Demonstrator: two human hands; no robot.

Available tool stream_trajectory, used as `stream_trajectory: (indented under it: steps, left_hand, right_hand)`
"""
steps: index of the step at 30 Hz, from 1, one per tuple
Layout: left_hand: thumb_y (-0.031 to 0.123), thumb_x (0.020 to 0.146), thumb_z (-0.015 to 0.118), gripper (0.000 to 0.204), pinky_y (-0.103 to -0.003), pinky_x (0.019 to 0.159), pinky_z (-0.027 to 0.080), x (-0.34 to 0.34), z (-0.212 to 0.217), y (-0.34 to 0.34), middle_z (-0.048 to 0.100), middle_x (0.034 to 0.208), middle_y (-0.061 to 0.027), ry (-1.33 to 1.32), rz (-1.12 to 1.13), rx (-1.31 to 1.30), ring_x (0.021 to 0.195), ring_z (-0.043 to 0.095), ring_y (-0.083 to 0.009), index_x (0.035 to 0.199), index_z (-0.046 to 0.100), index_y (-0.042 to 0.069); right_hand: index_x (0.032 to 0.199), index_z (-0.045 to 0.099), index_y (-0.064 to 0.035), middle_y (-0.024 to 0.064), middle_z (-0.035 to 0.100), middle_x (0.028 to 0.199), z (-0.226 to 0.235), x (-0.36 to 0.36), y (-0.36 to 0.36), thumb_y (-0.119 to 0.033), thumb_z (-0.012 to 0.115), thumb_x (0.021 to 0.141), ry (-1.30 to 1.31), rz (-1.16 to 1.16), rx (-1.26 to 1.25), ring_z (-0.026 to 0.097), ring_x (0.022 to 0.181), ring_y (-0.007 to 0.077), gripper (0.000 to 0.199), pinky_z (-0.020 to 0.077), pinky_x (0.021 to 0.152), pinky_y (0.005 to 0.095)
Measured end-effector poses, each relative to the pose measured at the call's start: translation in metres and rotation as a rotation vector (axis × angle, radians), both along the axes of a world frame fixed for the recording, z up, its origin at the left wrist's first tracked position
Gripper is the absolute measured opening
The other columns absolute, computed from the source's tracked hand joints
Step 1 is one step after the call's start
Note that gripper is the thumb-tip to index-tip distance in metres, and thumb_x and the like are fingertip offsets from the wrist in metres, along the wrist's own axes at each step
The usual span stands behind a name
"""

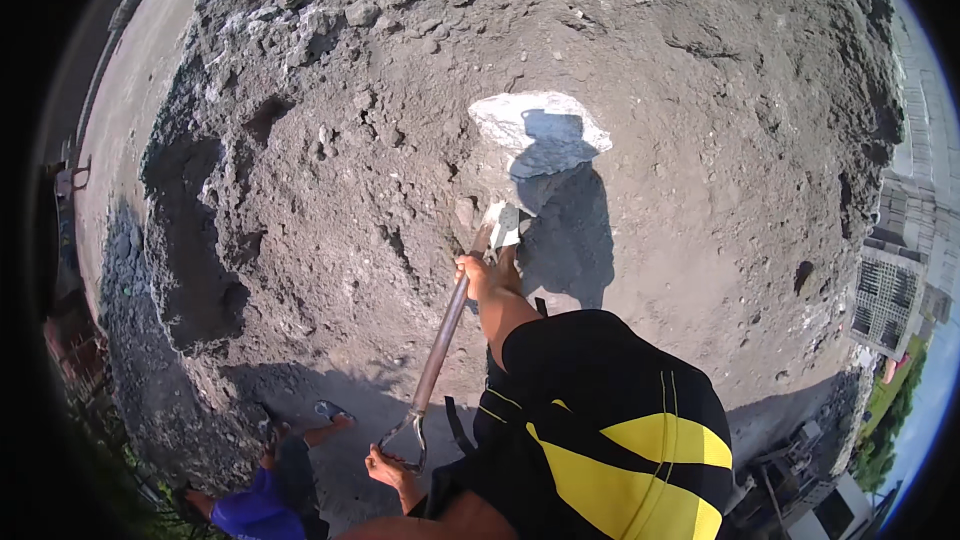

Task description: The person uses a pickaxe to repeatedly strike and break up a large pile of concrete or rubble. Another person is visible nearby, also working on the pile with a tool.

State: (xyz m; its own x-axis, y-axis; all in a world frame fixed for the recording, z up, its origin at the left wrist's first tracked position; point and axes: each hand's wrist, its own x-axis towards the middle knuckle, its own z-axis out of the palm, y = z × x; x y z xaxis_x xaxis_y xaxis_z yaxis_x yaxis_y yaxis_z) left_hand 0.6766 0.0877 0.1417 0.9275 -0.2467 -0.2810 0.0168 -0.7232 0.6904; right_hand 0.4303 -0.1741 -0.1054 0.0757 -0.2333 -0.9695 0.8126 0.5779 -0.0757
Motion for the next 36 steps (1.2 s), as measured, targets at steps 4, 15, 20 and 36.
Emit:
stream_trajectory:
  steps: [4,15,20,36]
  left_hand:
    - [0.022,0.079,0.055,0.031,-0.026,0.035,0.028,0.057,0.006,-0.022,0.038,0.044,-0.0030,-0.003,-0.279,-0.036,0.036,0.035,-0.0112,0.059,0.038,0.004]
    - [0.024,0.075,0.059,0.028,-0.026,0.036,0.026,-0.181,-0.025,-0.150,0.035,0.048,0.0013,0.257,-1.353,-0.322,0.037,0.033,-0.0092,0.063,0.041,0.007]
    - [0.021,0.075,0.058,0.026,-0.026,0.039,0.031,-0.416,-0.040,-0.091,0.040,0.055,-0.0015,0.278,-1.808,-0.390,0.044,0.037,-0.0112,0.062,0.043,0.005]
    - [0.008,0.070,0.066,0.043,-0.028,0.068,0.047,-0.535,0.257,0.322,0.061,0.092,-0.0112,0.880,-4.149,-0.151,0.077,0.062,-0.0211,0.110,0.051,0.007]
  right_hand:
    - [0.068,0.042,-0.0117,-0.0011,0.037,0.055,0.010,-0.031,0.058,-0.011,0.058,0.074,-0.063,-0.274,-0.032,0.039,0.047,0.0139,0.017,0.0381,0.046,0.0301]
    - [0.070,0.049,-0.0103,0.0012,0.043,0.056,0.056,-0.301,0.314,-0.016,0.057,0.076,0.212,-1.353,-0.407,0.044,0.048,0.0150,0.012,0.0404,0.046,0.0322]
    - [0.070,0.048,-0.0076,0.0021,0.044,0.055,0.158,-0.418,0.536,-0.012,0.059,0.075,0.585,-1.852,-0.431,0.044,0.044,0.0143,0.012,0.0401,0.040,0.0304]
    - [0.073,0.045,-0.0048,0.0012,0.048,0.054,0.241,-0.279,0.908,-0.017,0.055,0.073,0.863,-2.455,-0.523,0.046,0.042,0.0122,0.016,0.0442,0.043,0.0249]
